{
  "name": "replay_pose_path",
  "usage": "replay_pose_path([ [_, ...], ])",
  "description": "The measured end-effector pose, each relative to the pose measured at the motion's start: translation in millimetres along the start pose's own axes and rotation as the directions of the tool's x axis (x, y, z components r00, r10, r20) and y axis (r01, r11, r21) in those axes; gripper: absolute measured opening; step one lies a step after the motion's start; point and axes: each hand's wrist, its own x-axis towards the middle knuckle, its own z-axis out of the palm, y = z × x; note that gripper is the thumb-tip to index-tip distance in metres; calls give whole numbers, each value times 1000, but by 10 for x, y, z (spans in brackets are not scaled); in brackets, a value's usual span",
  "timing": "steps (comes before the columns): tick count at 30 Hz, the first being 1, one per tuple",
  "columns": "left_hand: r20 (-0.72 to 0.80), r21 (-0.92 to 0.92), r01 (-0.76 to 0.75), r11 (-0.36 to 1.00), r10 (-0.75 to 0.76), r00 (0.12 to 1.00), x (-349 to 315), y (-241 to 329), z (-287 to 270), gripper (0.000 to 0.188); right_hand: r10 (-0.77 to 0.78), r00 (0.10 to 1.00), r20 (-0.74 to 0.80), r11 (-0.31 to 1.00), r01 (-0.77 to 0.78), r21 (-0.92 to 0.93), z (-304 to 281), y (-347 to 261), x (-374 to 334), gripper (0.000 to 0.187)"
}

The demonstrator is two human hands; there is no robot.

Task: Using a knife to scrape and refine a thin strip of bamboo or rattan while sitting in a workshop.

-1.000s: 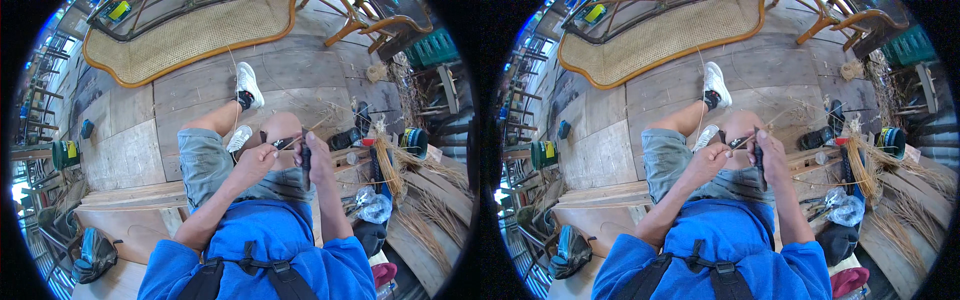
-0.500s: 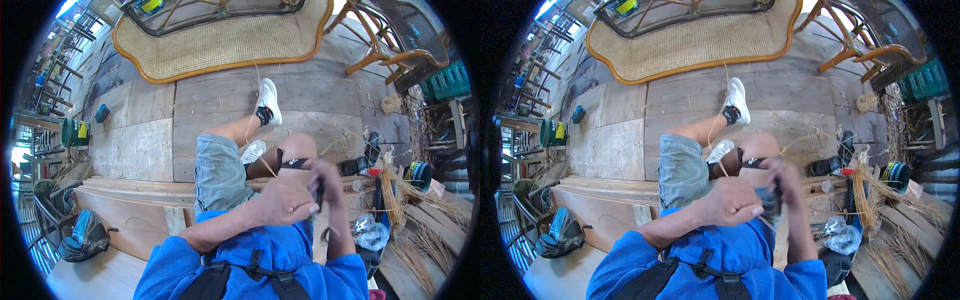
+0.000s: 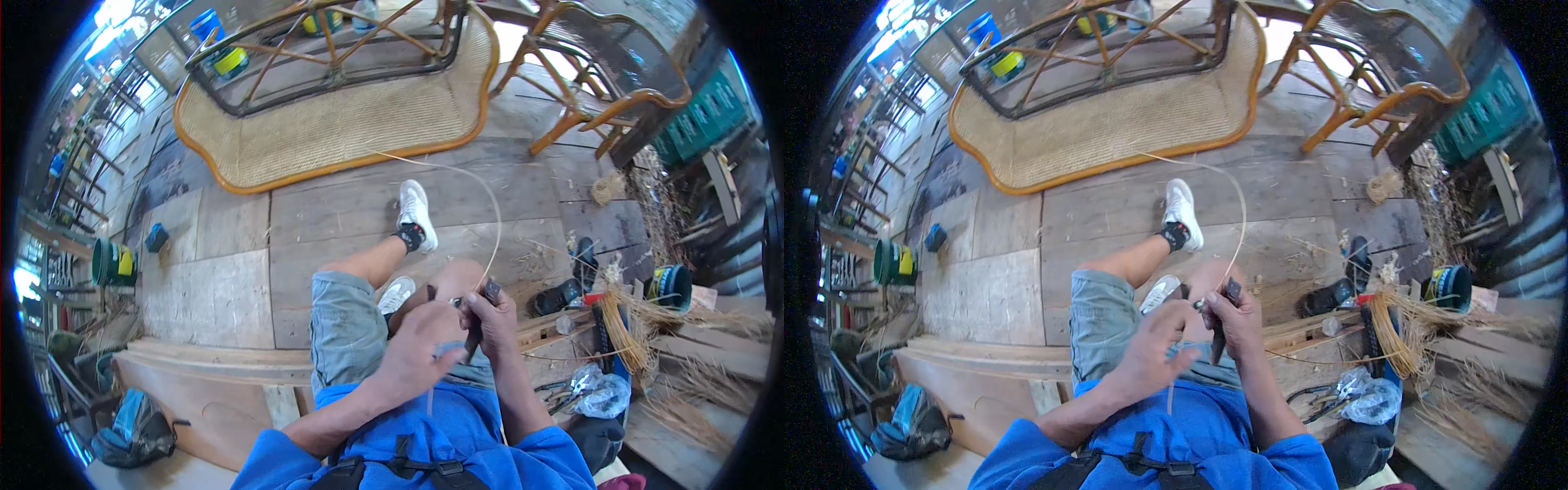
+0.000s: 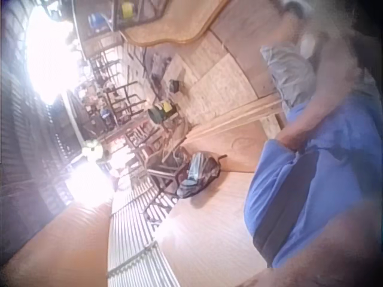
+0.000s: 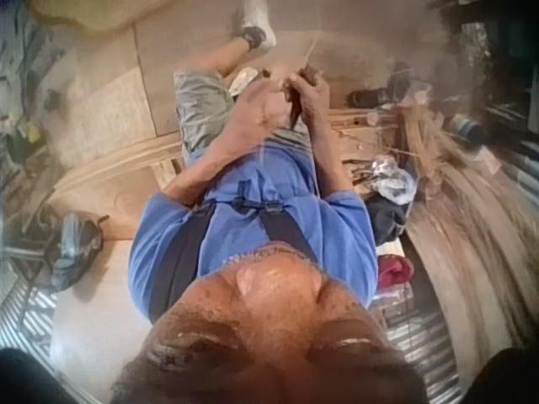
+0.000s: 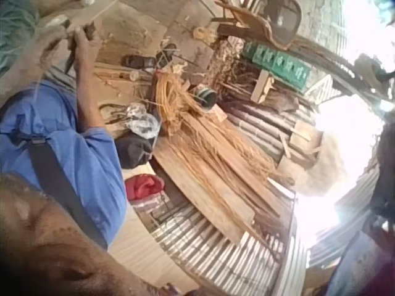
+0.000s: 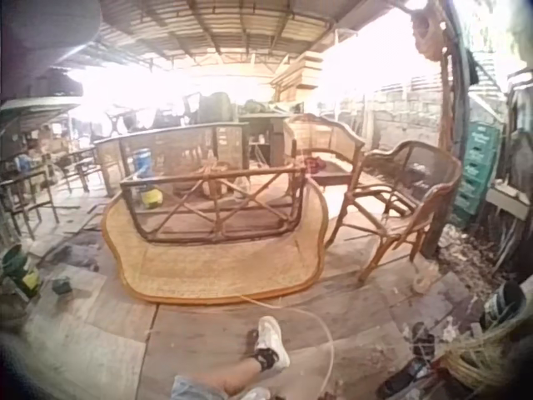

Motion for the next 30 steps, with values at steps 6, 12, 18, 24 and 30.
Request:
replay_pose_path([
  [6,172,-238,617,750,-592,787,-166,-121,-240,22,-221,970,-101,973,226,39,248,-6,-66,8],
  [12,-32,281,494,823,-507,862,-633,-460,-671,20,-177,911,-371,947,260,186,-227,-431,56,7],
  [18,-497,516,593,619,-347,795,-1872,-1644,-2164,13,-211,812,-544,880,400,256,-1180,-912,437,10],
  [24,-668,433,741,514,-370,646,-2701,-1777,-2964,18,-320,752,-577,839,507,195,-1586,-910,482,12],
  [30,-659,640,718,275,-285,696,-3179,-2082,-3580,25,-435,658,-614,807,588,59,-1774,-988,399,9],
])
